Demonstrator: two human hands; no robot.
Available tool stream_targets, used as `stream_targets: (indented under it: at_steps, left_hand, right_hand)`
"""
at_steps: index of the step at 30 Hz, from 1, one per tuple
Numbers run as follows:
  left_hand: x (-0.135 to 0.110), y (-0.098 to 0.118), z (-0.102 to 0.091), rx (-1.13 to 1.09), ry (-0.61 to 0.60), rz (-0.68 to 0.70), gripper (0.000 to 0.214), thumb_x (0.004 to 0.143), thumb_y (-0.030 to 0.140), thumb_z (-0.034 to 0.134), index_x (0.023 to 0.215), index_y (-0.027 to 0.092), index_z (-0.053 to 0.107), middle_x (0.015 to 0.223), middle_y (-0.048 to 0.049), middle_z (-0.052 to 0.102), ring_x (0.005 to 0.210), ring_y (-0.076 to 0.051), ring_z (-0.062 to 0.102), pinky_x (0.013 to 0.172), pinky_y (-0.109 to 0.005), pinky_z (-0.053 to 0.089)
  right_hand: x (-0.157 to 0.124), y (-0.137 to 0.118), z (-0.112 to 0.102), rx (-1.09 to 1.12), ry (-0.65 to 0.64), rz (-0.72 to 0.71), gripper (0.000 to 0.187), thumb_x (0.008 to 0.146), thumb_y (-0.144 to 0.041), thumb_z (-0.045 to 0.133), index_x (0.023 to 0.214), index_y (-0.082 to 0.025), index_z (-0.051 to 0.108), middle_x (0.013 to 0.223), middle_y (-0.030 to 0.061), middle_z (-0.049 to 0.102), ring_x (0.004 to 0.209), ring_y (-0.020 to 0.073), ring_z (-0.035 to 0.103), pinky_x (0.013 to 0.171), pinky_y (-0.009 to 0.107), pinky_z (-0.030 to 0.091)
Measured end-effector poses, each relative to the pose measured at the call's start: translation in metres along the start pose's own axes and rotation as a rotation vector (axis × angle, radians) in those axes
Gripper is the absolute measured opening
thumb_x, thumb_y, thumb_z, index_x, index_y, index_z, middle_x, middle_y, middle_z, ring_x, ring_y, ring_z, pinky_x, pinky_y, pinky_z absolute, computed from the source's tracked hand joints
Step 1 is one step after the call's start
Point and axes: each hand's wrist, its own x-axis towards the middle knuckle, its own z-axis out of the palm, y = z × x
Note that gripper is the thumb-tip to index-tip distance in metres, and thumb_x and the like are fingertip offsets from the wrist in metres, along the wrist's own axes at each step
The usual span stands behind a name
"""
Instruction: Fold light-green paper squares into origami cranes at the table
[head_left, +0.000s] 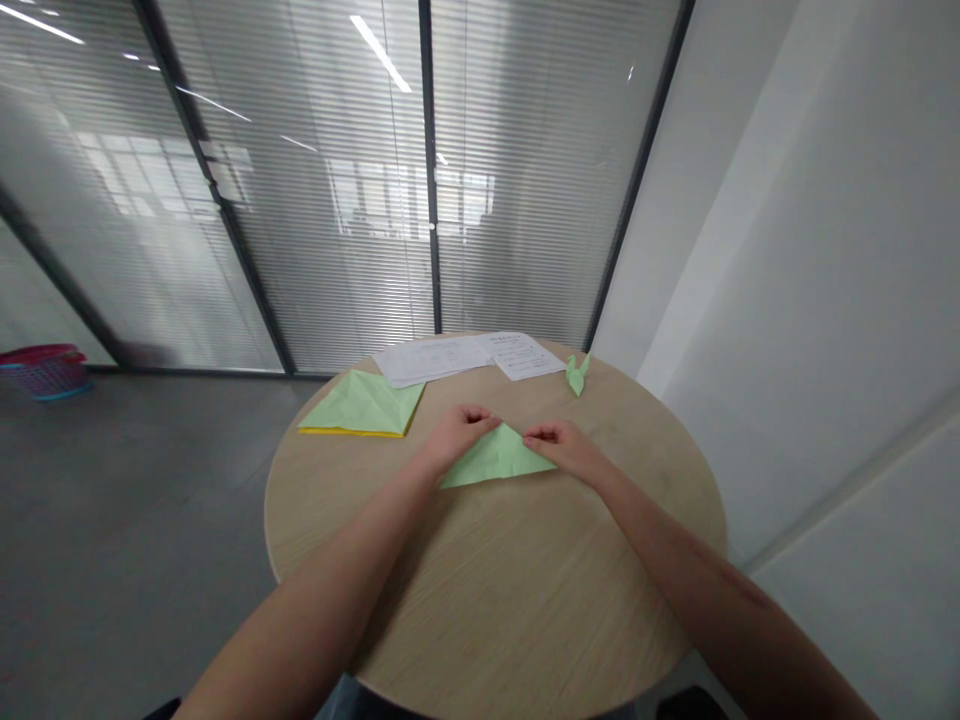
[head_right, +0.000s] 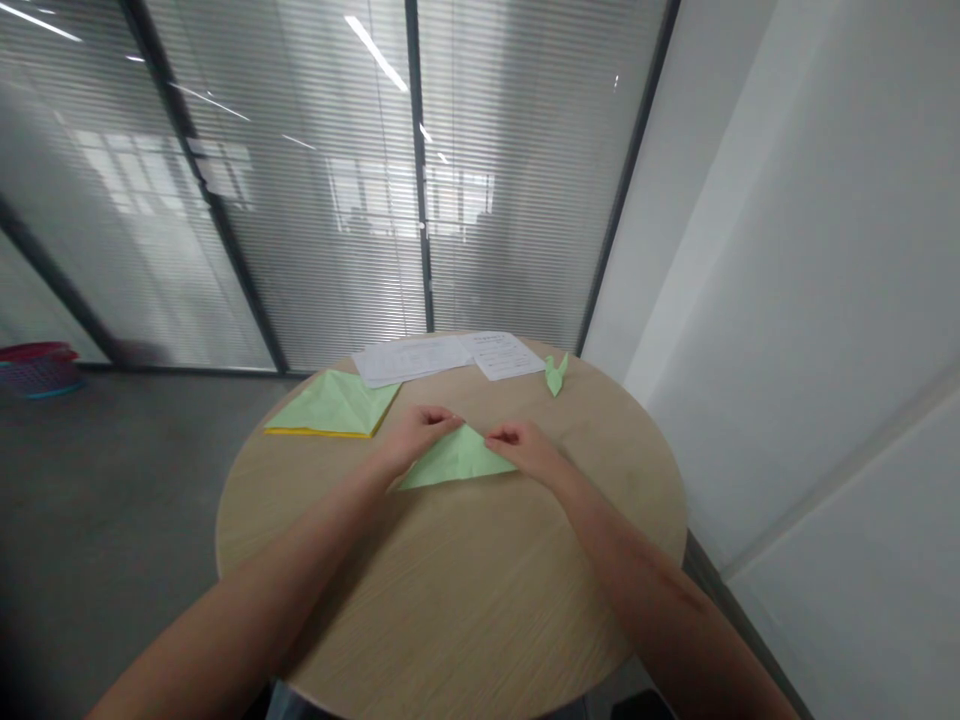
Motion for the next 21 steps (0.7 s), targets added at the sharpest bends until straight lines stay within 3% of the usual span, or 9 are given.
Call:
stream_targets:
  at_steps: [11, 21]
  left_hand:
    - [-0.003, 0.003, 0.012, 0.049, -0.075, 0.041, 0.033, 0.074, 0.045, 0.061, 0.077, 0.015, 0.073, 0.069, -0.0023, 0.066, 0.061, -0.014, 0.052, 0.057, -0.025, 0.037]
    - [0.001, 0.003, -0.018, -0.054, 0.100, -0.008, 0.036, 0.070, 0.048, 0.065, 0.079, 0.015, 0.072, 0.068, -0.0014, 0.065, 0.057, -0.012, 0.050, 0.053, -0.024, 0.036]
  right_hand:
    - [0.001, 0.003, 0.005, 0.057, -0.003, 0.037, 0.022, 0.077, -0.037, 0.061, 0.081, -0.015, 0.063, 0.069, -0.0008, 0.058, 0.058, 0.0103, 0.048, 0.054, 0.022, 0.035]
    - [0.001, 0.002, -0.004, 0.053, -0.013, 0.033, 0.019, 0.077, -0.035, 0.059, 0.077, -0.016, 0.059, 0.066, 0.0002, 0.058, 0.057, 0.0108, 0.052, 0.051, 0.021, 0.038]
